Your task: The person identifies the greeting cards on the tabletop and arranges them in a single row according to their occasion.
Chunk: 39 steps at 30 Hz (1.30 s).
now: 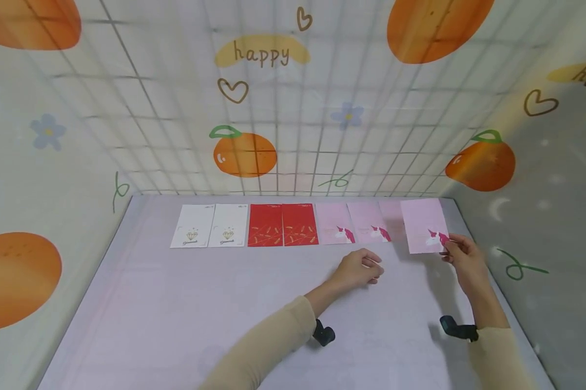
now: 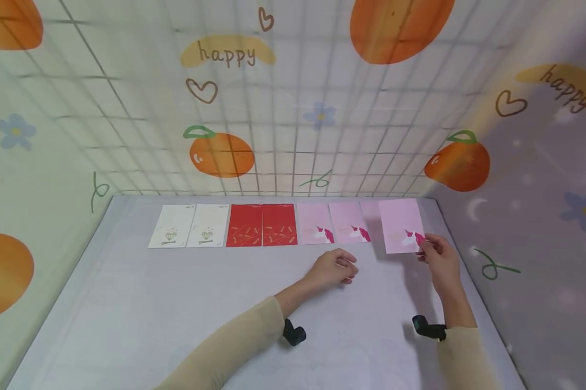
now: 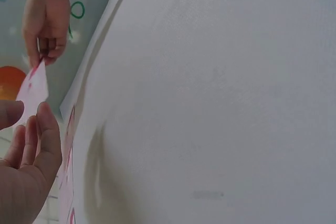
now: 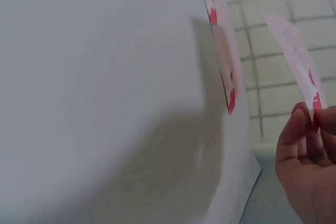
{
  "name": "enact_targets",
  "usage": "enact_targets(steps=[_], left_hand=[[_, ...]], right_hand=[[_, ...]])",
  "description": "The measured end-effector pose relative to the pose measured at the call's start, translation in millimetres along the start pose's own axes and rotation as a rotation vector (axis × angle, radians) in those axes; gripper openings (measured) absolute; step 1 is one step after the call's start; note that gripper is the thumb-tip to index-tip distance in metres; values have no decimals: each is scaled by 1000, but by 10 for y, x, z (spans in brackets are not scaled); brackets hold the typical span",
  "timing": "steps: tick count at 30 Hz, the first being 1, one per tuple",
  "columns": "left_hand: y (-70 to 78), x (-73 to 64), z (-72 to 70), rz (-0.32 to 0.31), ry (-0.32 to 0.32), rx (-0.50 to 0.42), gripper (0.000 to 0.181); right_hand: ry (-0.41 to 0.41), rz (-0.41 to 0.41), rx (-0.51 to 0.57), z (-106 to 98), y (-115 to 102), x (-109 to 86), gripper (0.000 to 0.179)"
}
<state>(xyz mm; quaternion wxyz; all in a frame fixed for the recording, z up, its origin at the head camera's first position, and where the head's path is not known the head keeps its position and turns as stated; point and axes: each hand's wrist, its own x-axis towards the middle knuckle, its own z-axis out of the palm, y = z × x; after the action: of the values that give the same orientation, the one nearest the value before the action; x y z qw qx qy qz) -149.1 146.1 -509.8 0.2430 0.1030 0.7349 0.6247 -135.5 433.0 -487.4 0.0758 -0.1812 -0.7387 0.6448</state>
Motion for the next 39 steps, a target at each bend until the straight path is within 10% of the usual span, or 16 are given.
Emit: enact_targets(steps=[15, 39], left_hand=[[34, -238, -146, 17, -64, -22, 26], [44, -509, -377, 59, -104, -21, 28]], right_hand=[[134, 276, -175, -328, -15, 754, 51], [191, 286, -452, -184, 191, 945, 43]])
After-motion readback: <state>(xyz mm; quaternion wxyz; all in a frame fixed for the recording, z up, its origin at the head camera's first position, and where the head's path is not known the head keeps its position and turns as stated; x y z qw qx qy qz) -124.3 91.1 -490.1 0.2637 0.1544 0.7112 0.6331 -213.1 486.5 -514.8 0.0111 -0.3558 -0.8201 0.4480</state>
